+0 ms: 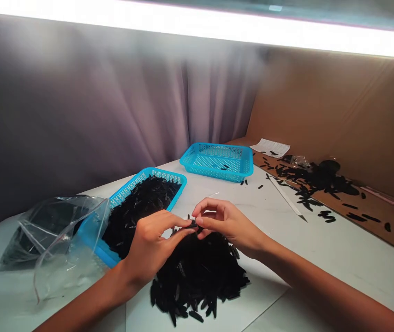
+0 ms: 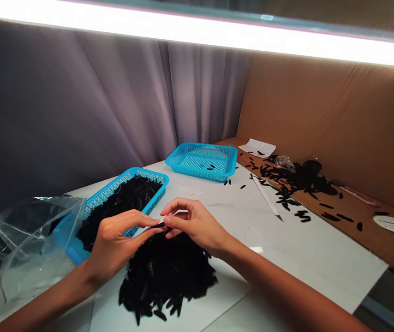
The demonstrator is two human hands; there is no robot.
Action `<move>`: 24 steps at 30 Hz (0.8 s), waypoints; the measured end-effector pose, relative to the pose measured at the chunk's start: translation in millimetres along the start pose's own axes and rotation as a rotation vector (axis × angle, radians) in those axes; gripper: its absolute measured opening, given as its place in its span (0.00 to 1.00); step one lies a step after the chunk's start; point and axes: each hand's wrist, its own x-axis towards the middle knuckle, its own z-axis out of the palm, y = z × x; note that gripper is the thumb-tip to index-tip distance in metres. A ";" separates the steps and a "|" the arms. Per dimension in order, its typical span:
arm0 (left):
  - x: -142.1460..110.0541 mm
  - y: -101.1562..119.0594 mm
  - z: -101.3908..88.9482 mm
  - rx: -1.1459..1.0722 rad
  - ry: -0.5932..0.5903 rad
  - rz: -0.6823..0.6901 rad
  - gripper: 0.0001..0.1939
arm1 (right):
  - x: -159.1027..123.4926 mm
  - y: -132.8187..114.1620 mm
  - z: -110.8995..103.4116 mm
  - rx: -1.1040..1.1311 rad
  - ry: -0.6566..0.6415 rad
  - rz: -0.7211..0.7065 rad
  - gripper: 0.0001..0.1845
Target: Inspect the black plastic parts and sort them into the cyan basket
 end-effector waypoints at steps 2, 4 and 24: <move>-0.8 0.3 -1.5 0.027 0.017 0.072 0.05 | -1.7 -1.6 -1.1 -0.065 -0.026 0.024 0.13; -0.8 0.4 -1.7 0.067 0.029 0.115 0.05 | -2.5 -1.2 -2.0 -0.119 -0.036 0.036 0.12; 6.5 7.4 -12.0 0.038 0.019 -0.116 0.04 | -10.5 -3.0 4.7 -0.536 0.176 -0.421 0.02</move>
